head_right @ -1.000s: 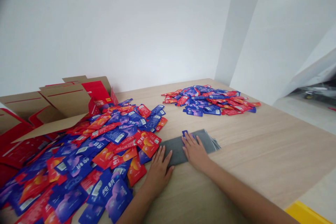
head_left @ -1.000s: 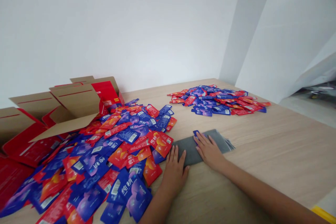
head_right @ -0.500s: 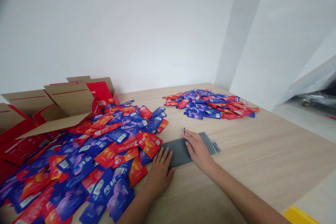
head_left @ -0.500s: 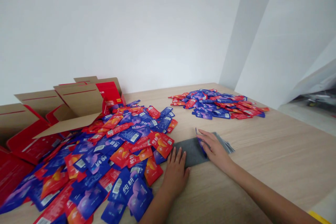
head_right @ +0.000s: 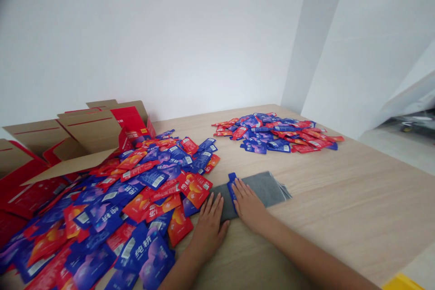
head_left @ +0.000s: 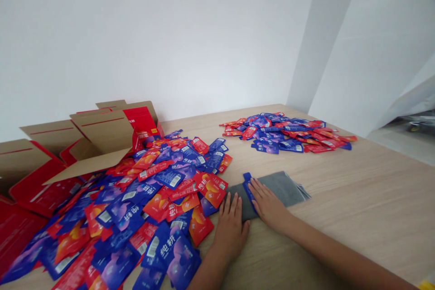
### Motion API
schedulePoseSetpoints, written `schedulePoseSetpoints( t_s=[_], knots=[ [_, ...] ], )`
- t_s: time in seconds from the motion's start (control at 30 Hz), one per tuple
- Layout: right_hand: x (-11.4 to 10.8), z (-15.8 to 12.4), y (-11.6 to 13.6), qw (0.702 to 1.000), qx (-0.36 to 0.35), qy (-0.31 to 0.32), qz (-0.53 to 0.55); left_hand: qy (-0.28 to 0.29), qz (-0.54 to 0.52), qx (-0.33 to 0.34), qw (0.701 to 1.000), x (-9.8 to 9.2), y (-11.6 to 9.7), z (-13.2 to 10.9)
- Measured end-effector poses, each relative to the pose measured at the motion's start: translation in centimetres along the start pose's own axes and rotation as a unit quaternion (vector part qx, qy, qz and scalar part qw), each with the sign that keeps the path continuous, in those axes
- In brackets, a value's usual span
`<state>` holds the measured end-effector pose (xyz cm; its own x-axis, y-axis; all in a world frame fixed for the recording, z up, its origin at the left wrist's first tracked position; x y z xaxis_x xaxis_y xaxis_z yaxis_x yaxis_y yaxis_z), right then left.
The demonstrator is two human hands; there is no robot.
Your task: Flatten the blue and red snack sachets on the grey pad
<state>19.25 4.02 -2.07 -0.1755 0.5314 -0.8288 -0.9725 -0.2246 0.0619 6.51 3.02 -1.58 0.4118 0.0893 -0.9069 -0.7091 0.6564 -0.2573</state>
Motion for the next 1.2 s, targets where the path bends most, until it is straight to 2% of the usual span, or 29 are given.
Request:
schedulePoseSetpoints(
  t_s=[0.17, 0.23, 0.3, 0.47, 0.53, 0.73, 1.0, 1.1, 1.2],
  knots=[
    [-1.3, -1.5, -6.1, 0.998, 0.043, -0.009, -0.048, 0.015, -0.004, -0.002, 1.0, 0.1, 0.1, 0.0],
    [-1.5, -1.8, -7.1, 0.996, 0.06, -0.016, -0.059, 0.018, -0.007, -0.002, 1.0, 0.1, 0.0, 0.0],
    [-1.3, -1.9, -6.1, 0.997, 0.059, -0.018, -0.054, 0.014, -0.007, -0.005, 1.0, -0.1, -0.1, 0.1],
    [-1.2, -2.0, 0.2, 1.0, -0.001, -0.016, 0.012, 0.023, 0.016, -0.007, 1.0, -0.5, -0.4, 0.4],
    [-1.4, -2.1, 1.5, 0.999, -0.009, -0.004, 0.031, 0.024, 0.022, -0.007, 0.999, -0.5, -0.5, 0.4],
    [-1.6, -2.2, 1.4, 0.998, -0.013, 0.011, 0.058, 0.001, 0.019, -0.002, 1.0, -0.3, -0.3, 0.4],
    [-0.3, 2.2, 0.8, 0.999, 0.027, 0.025, 0.009, -0.002, 0.013, 0.001, 1.0, 0.0, 0.0, 0.2],
    [-0.4, 1.5, 1.3, 1.0, 0.016, 0.018, 0.013, -0.009, 0.002, 0.001, 1.0, -0.1, 0.0, 0.1],
    [-0.6, -0.7, 2.1, 1.0, 0.003, 0.008, 0.03, -0.006, 0.001, 0.0, 1.0, 0.1, 0.1, 0.1]
  ],
)
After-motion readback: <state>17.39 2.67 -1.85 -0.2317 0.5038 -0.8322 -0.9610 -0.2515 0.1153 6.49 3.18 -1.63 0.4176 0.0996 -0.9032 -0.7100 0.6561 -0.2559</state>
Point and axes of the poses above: each hand's wrist, its own z-axis towards the middle knuckle, its own x-axis out of the palm, y = z × x, the point moved 8 cm from there along z, towards the middle knuckle, and after that the axes turned 13 degrees about -y, right-handed, at the moved point
